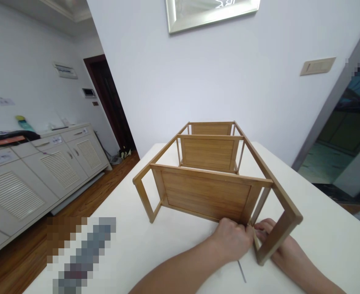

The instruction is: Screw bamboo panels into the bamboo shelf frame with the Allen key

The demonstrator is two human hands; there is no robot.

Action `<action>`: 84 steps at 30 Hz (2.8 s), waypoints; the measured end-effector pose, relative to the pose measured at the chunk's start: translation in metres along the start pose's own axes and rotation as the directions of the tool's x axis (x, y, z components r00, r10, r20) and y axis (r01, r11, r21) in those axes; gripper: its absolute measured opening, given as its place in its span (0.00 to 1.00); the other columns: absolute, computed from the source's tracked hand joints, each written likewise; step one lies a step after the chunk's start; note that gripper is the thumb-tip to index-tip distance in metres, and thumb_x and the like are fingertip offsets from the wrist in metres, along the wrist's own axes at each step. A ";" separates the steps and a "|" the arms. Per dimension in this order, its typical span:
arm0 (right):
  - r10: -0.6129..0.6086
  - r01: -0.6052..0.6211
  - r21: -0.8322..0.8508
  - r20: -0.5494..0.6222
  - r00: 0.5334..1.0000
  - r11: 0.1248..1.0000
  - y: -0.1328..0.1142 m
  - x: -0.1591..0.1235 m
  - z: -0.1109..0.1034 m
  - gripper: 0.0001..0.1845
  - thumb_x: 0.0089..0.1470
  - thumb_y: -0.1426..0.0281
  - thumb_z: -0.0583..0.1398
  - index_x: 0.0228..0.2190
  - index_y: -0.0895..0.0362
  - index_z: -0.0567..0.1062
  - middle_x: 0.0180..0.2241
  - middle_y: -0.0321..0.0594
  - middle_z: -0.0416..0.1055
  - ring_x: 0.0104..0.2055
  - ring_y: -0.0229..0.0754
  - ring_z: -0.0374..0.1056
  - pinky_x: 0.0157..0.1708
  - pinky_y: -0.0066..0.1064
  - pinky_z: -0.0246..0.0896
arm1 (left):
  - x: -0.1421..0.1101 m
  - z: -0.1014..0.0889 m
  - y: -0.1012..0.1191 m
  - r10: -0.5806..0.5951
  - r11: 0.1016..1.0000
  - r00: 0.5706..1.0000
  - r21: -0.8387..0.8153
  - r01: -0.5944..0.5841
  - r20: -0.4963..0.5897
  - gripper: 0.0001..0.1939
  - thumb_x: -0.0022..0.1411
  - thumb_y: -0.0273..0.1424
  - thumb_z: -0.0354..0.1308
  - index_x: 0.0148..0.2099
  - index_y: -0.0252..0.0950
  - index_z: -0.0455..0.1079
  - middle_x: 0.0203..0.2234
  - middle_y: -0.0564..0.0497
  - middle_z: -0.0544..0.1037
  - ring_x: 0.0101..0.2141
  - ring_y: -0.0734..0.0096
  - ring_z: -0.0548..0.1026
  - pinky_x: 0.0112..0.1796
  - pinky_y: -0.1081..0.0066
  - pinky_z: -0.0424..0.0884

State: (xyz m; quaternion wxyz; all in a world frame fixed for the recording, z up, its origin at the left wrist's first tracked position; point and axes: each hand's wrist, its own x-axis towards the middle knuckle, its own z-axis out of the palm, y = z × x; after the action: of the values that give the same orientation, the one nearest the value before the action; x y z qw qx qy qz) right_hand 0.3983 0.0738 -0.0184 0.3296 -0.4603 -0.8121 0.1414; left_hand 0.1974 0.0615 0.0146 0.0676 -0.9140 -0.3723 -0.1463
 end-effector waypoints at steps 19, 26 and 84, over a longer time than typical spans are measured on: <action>0.005 -0.004 -0.025 0.045 0.999 1.000 -0.025 -0.002 -0.011 0.12 0.62 0.69 0.50 0.34 0.54 0.73 0.36 0.43 0.69 0.39 0.44 0.67 0.40 0.38 0.67 | 0.001 0.010 -0.003 0.028 0.999 0.999 -0.041 -0.029 -0.031 0.07 0.60 0.21 0.50 0.39 0.34 0.67 0.25 0.50 0.78 0.25 0.64 0.77 0.27 0.68 0.72; 0.051 -0.052 0.064 0.002 0.999 0.997 -0.019 -0.005 -0.006 0.07 0.59 0.72 0.52 0.32 0.54 0.70 0.35 0.39 0.67 0.37 0.41 0.67 0.38 0.34 0.66 | -0.002 0.013 -0.005 0.016 0.999 0.996 -0.032 -0.019 -0.088 0.09 0.58 0.20 0.51 0.40 0.35 0.68 0.23 0.52 0.76 0.24 0.66 0.76 0.27 0.70 0.71; 0.068 -0.044 -0.272 0.080 0.994 0.961 -0.030 -0.012 -0.021 0.11 0.62 0.69 0.52 0.34 0.56 0.74 0.34 0.41 0.67 0.35 0.41 0.62 0.34 0.31 0.54 | -0.008 0.028 -0.004 0.106 0.994 0.966 0.007 -0.107 -0.238 0.16 0.61 0.21 0.46 0.46 0.36 0.71 0.18 0.53 0.77 0.20 0.68 0.76 0.27 0.73 0.74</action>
State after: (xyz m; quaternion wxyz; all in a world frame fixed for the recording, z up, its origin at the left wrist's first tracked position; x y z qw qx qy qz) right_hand 0.3969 0.0463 0.0077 0.2233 -0.5169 -0.8243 0.0590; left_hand 0.1955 0.0657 -0.0140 0.1168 -0.9087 -0.3115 -0.2521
